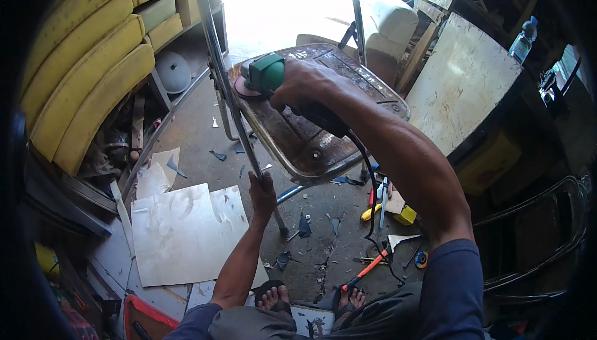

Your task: The person uses a handheld power grinder to smooth the metal frame and seat of a folding chair, moving the tool across various rusty and uneven spots while holding the chair by hand.

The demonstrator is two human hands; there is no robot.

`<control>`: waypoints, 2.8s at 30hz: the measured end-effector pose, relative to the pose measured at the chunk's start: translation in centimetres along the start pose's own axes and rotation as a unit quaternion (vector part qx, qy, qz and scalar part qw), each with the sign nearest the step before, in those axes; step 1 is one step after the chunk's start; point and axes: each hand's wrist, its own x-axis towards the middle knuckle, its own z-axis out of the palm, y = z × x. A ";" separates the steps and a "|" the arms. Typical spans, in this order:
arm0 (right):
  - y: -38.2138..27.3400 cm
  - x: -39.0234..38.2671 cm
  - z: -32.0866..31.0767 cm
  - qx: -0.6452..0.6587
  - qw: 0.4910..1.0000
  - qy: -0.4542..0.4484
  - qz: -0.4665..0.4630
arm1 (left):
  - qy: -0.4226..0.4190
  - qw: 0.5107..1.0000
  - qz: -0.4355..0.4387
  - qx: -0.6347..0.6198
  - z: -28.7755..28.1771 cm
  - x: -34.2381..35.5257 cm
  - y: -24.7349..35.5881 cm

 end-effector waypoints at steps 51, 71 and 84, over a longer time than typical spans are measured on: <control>-2.7 5.8 -1.9 -0.010 0.998 0.000 -0.069 | 0.007 1.000 0.018 -0.001 0.0 -0.6 -1.9; -0.4 9.1 -2.0 -0.030 0.991 0.023 -0.126 | 0.018 0.991 0.086 0.105 -0.1 -1.1 -2.7; 0.6 4.4 -3.2 -0.048 0.990 -0.033 -0.131 | 0.019 1.000 0.005 -0.021 1.9 -1.6 -8.4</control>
